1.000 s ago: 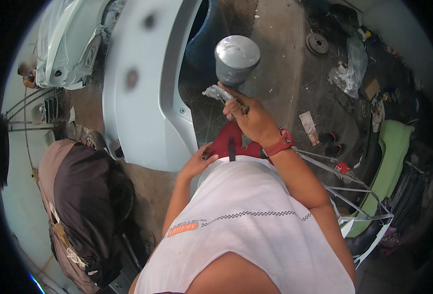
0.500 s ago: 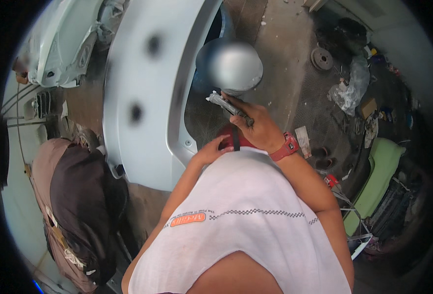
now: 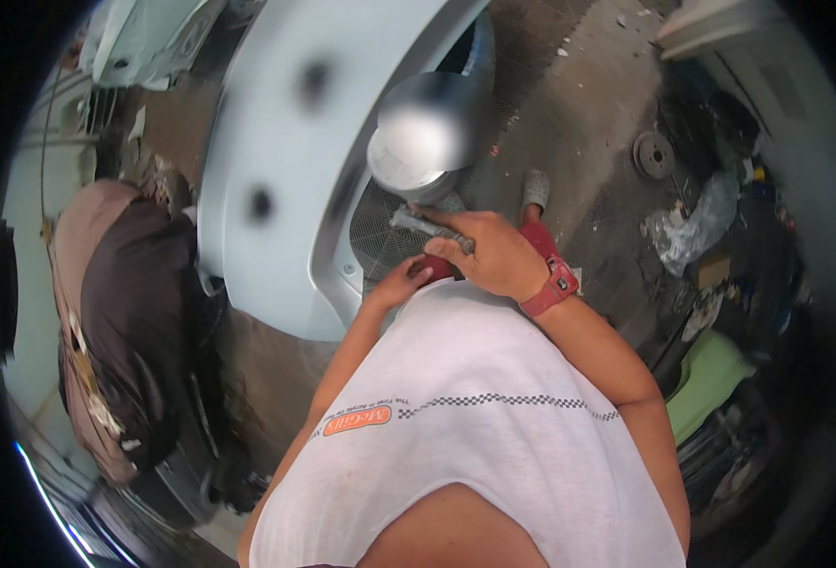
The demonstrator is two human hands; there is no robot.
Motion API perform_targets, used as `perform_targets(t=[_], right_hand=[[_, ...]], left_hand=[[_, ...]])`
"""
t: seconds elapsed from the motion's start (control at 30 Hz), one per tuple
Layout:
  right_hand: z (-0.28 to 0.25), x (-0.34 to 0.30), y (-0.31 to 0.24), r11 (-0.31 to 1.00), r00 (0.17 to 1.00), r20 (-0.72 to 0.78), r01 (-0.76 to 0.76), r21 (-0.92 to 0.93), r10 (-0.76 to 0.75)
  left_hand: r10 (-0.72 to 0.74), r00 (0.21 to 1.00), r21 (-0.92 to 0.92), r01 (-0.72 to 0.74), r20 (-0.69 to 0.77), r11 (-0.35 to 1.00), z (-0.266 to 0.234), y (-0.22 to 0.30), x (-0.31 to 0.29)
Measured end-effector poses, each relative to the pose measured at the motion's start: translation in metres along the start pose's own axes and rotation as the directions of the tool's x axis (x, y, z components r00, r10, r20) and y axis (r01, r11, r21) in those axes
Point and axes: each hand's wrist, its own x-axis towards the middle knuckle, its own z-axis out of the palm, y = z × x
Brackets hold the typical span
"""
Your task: The person uses a spray gun to apply white paint to a car bumper and a fender in a workshop. They move around the parts to cover different areas, then walk to a workbench to refill the spray gun from a paint can.
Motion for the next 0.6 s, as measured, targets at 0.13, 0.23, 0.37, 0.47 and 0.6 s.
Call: perform_targets(t=[0.13, 0.23, 0.37, 0.47, 0.6], right_hand=[[-0.053, 0.007, 0.005, 0.998, 0.999, 0.030, 0.024, 0.051, -0.025], [-0.087, 0.014, 0.001, 0.994, 0.993, 0.080, 0.080, 0.070, -0.086], [-0.121, 0.026, -0.020, 0.990, 0.979, 0.160, 0.109, 0.092, -0.123], [-0.129, 0.040, -0.040, 0.998, 0.973, 0.225, 0.050, 0.029, -0.055], [-0.124, 0.057, -0.058, 0.998, 0.948, 0.313, -0.064, 0.024, 0.053]], left_hand=[[-0.231, 0.950, -0.281, 0.167, -0.212, 0.945, 0.034, -0.016, -0.008], [-0.387, 0.887, -0.342, 0.293, -0.251, 0.893, 0.068, -0.029, -0.016], [-0.465, 0.842, -0.426, 0.328, -0.273, 0.843, 0.118, -0.036, -0.021], [-0.473, 0.824, -0.529, 0.262, -0.313, 0.807, 0.147, -0.026, -0.019], [-0.461, 0.816, -0.586, 0.193, -0.350, 0.787, 0.174, -0.007, -0.009]])
